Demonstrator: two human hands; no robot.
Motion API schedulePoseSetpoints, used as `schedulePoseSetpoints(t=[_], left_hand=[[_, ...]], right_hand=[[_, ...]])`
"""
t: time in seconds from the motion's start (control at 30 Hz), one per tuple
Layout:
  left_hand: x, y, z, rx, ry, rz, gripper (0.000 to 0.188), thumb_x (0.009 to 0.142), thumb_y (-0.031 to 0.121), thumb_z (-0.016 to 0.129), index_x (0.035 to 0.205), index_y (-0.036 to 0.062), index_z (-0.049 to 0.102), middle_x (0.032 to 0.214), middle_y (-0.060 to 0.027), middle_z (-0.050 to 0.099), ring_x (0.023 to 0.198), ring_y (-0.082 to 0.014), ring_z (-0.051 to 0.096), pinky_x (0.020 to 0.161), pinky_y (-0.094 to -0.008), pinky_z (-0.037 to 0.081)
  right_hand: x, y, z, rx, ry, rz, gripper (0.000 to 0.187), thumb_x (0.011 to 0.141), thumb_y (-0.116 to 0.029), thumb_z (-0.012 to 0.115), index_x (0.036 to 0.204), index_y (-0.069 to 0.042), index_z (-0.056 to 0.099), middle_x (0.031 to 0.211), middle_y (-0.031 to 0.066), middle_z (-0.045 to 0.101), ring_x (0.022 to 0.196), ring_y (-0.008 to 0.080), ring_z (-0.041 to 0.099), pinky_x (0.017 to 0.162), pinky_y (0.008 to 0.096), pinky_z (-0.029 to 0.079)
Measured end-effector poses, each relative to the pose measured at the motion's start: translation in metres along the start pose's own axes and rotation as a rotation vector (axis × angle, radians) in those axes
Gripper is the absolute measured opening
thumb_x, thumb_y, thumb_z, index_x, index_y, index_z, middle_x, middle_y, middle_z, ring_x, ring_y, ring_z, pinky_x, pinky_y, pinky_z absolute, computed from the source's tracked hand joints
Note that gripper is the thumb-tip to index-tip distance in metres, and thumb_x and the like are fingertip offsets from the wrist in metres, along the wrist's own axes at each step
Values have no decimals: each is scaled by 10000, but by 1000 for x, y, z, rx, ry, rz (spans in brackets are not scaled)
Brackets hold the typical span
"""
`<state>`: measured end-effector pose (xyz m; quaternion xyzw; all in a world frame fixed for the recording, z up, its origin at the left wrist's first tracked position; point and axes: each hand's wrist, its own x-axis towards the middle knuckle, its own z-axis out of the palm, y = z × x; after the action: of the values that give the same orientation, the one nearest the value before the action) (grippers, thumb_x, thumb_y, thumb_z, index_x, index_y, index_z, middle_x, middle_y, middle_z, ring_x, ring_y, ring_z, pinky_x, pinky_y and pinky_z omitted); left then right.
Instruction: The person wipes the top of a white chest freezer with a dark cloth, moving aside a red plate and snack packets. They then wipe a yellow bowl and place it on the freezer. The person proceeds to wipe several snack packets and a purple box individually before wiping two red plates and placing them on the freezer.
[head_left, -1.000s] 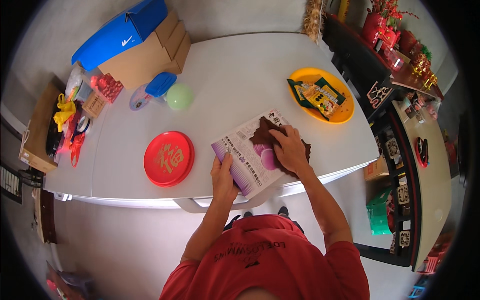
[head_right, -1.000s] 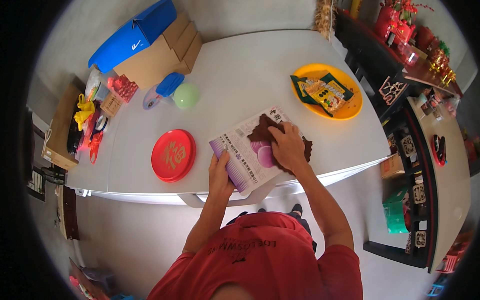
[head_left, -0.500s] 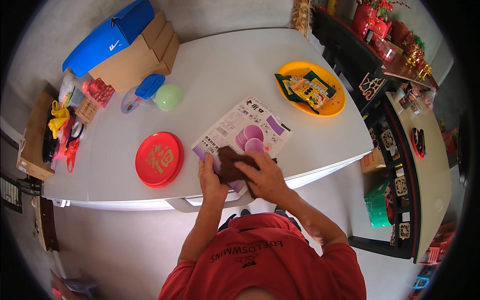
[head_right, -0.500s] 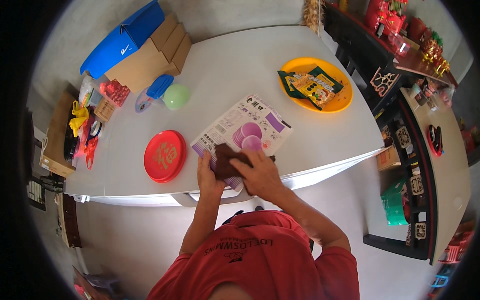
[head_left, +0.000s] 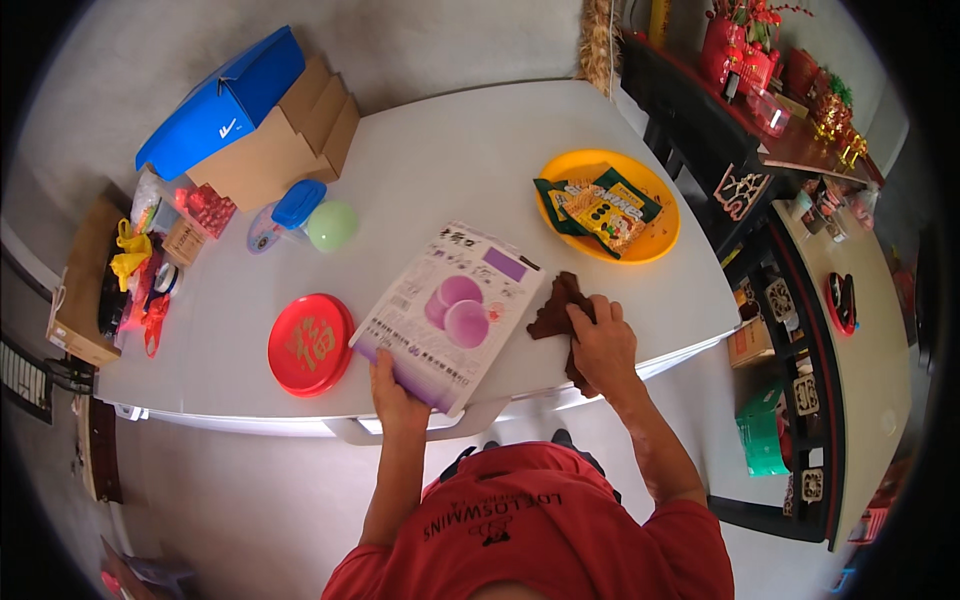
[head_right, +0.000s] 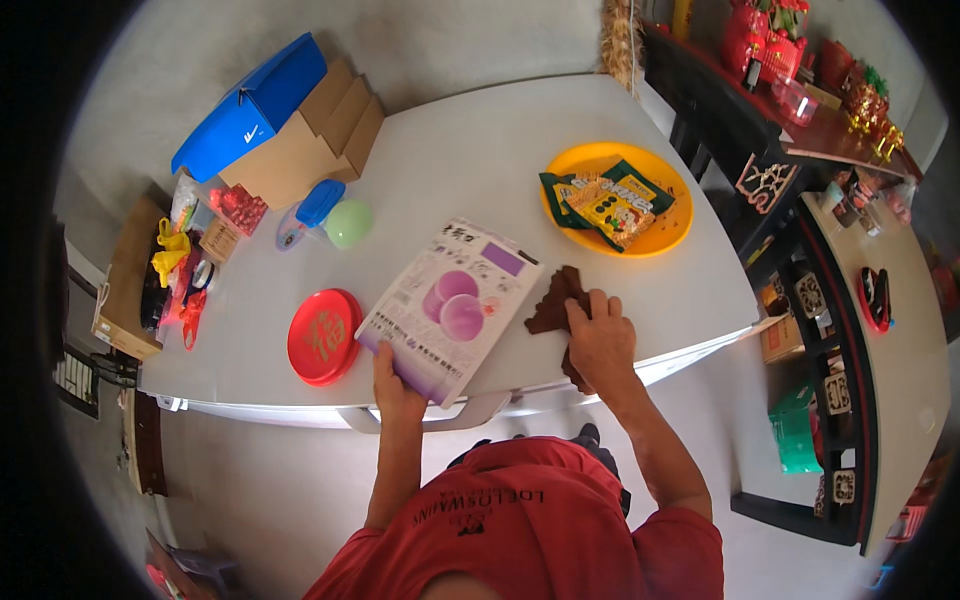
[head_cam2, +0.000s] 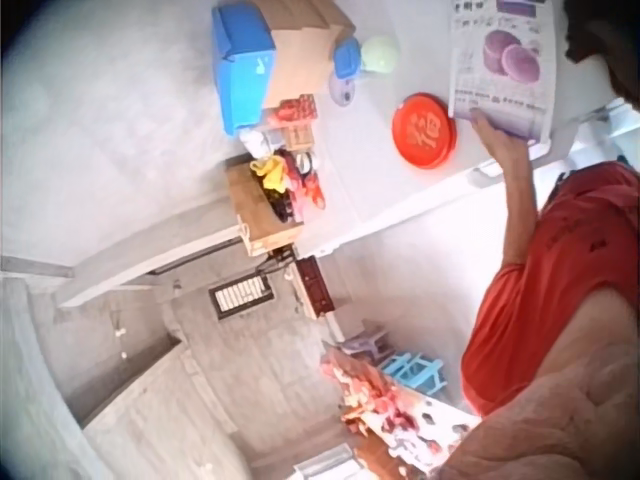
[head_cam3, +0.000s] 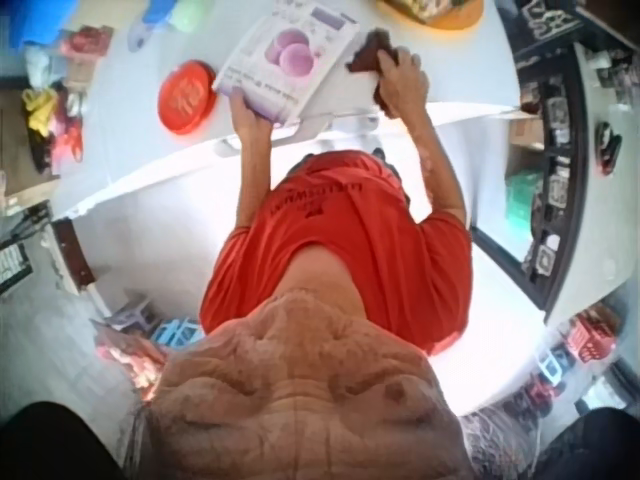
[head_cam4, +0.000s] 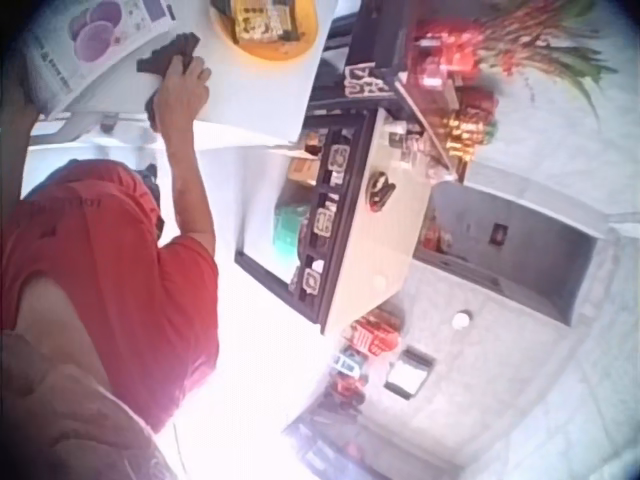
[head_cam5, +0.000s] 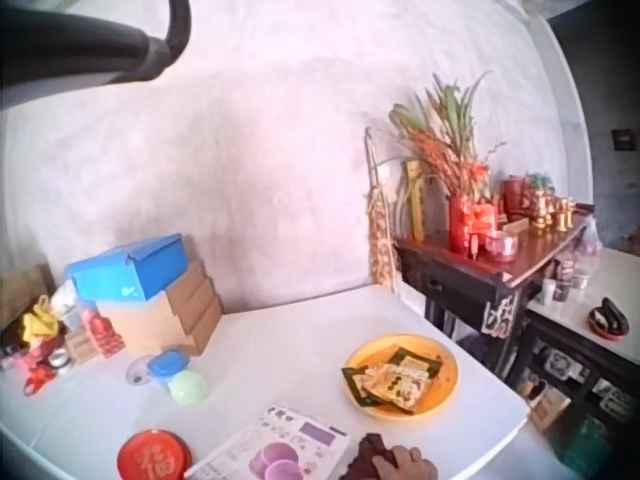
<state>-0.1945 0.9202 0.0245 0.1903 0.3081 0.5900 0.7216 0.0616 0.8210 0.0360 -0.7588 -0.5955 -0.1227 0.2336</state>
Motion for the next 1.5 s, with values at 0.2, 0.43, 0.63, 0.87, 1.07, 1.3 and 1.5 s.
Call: schedulePoseSetpoints(t=[0.2,0.43,0.63,0.87,1.07,1.3,1.5], left_hand=[[-1,0,14,-118,-15,-30,412,1016,270,401,1377,76,353,1362,-120,466,1212,-277,503,1023,-471,437],[24,-37,103,-90,-44,-72,355,1026,268,379,1337,98,362,1338,-102,471,1215,-265,495,1022,-483,439],[49,-108,175,-169,-83,-102,356,1025,268,381,1360,153,343,1362,-78,455,1237,-275,470,1023,-522,425],[23,-172,259,-144,-35,27,416,1017,231,403,1405,121,300,1352,-102,438,1202,-253,476,987,-457,445],[38,-221,266,93,57,129,560,1004,254,447,1449,10,211,1383,-151,417,1208,-237,453,1015,-342,381],[31,-203,250,829,-145,274,811,864,249,663,1435,-55,173,1282,-246,344,1182,-323,407,1015,-376,355],[10,-183,245,929,-114,439,968,781,161,726,1454,-59,66,1262,-270,312,1202,-391,348,1050,-452,288]], right_hand=[[-3,9,-9,459,-36,-14,409,708,-83,691,1111,-126,637,1102,120,537,1009,327,552,783,407,512],[-4,53,-32,372,-41,17,422,727,-42,666,1140,-123,629,1137,131,540,1023,335,559,819,410,504],[-13,103,-34,358,20,-27,464,679,-61,701,1132,-136,630,1128,125,550,1006,335,562,779,410,513],[-12,110,-32,313,70,-139,532,584,-76,745,1105,-130,648,1112,129,540,925,320,562,719,401,511],[-9,110,-32,369,74,-154,553,582,-68,736,1125,-131,648,1103,116,552,903,308,563,726,390,506],[-9,111,-33,389,68,-159,518,594,-52,722,1103,-119,656,1094,131,553,900,311,562,732,391,497],[-10,113,-34,375,68,-169,520,585,-63,738,1096,-114,657,1102,135,547,903,310,557,733,391,492]])
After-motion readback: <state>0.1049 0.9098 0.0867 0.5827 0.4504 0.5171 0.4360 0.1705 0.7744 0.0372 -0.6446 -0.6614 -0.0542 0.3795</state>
